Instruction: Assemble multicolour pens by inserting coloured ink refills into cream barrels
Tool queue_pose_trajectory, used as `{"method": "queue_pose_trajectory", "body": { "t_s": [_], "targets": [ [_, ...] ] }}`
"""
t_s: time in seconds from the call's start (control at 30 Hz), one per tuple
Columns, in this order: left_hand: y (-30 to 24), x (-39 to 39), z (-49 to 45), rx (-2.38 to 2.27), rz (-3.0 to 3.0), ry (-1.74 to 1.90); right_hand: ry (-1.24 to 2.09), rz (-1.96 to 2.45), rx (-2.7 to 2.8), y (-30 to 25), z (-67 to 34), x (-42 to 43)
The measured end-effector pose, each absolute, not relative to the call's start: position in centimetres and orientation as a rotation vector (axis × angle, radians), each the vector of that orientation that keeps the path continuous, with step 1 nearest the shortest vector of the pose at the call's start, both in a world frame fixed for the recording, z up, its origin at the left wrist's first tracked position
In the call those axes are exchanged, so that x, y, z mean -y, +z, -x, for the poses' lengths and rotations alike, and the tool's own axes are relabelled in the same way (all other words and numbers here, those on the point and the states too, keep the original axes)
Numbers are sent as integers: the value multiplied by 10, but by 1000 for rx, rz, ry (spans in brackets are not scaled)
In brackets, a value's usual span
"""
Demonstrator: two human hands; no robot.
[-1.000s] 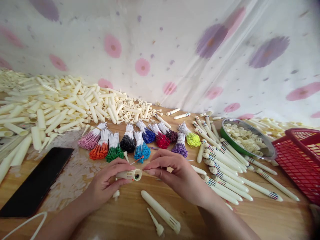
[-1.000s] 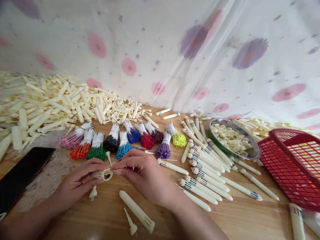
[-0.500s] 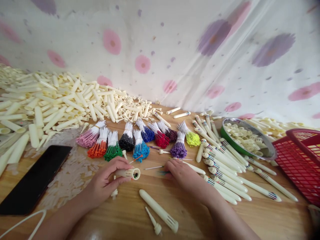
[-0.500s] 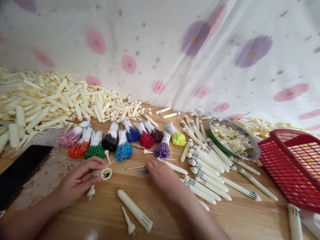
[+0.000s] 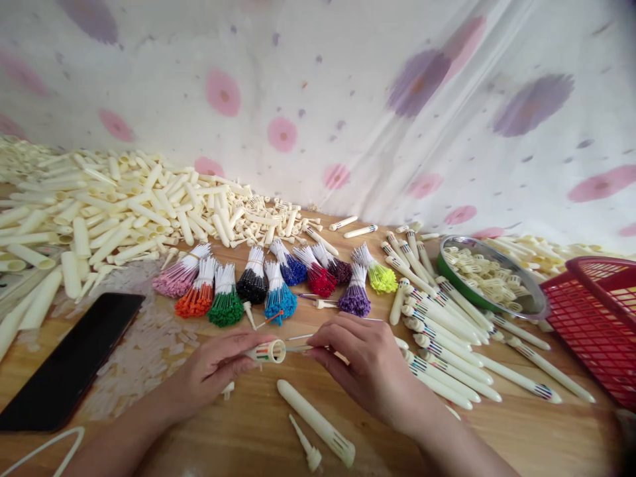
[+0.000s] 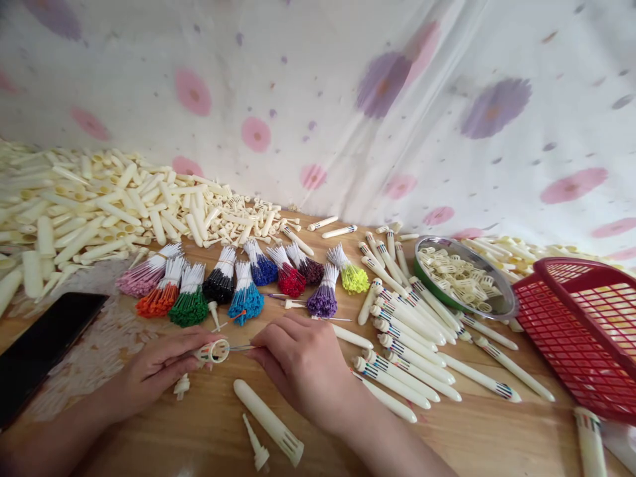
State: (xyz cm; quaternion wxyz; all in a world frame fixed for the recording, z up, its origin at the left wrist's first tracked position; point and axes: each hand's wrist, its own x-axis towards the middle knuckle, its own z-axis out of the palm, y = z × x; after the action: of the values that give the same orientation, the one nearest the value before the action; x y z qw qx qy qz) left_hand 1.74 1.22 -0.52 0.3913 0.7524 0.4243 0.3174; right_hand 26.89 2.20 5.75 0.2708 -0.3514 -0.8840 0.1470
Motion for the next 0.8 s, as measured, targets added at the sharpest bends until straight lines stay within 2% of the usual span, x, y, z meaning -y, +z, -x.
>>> {"method": "queue_pose_trajectory", "body": {
  "t_s": [0.27, 0.8],
  "targets": [
    [-14, -11, -12, -1112, -1945, 870, 343, 884, 2487, 68, -264, -17],
    [-13, -13, -15, -1066, -1962, 717, 143, 849, 2667, 76, -268, -13]
  ]
}}
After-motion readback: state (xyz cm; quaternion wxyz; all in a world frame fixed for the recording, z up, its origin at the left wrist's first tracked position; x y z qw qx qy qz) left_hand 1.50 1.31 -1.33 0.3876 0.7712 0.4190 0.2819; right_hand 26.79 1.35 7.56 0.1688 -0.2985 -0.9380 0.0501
